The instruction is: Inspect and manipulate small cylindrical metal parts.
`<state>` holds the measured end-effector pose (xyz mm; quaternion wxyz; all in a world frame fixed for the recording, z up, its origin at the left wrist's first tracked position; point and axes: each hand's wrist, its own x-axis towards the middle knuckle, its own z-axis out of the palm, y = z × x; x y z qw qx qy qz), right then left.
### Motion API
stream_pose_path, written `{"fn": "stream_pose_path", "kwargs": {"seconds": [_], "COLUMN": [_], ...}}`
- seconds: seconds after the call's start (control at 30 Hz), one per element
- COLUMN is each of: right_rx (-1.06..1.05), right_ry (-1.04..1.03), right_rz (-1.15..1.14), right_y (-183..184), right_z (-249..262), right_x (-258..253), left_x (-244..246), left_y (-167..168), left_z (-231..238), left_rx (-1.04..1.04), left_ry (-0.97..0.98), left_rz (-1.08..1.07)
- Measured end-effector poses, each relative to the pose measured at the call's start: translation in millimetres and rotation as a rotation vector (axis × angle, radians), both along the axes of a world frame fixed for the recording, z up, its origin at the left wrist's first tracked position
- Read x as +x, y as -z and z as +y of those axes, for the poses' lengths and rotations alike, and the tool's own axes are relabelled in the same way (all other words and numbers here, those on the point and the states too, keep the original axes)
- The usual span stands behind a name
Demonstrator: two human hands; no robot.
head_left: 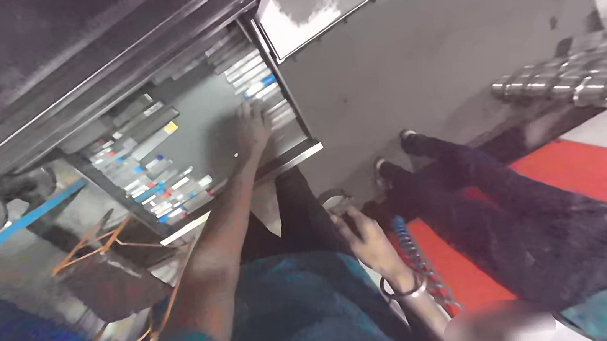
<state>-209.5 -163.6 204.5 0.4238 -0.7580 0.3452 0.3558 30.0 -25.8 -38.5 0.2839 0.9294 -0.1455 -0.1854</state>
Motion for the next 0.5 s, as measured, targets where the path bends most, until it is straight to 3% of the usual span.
{"fn": "stream_pose_path", "kwargs": {"seconds": [0.27, 0.33, 0.43, 0.5], "right_rx": [-0.001, -0.012, -0.026, -0.024], "right_ry": [0.006, -0.01, -0.039, -0.048], "right_rz": [0.052, 0.046, -0.001, -0.011], "right_y": [-8, -8, -5, -5], "right_z": [2, 1, 0, 0], "right_x": [8, 8, 7, 10], "left_x": [15, 22, 26, 35], "left_y": [-12, -12, 5, -4], "left_z": [-8, -7, -3, 0], "left_rx": [0.128, 0.167, 0.211, 0.223], "left_ry": [0.018, 0.081, 0.189, 0.223], "left_rz": [0.232, 0.195, -0.029, 0.065]}}
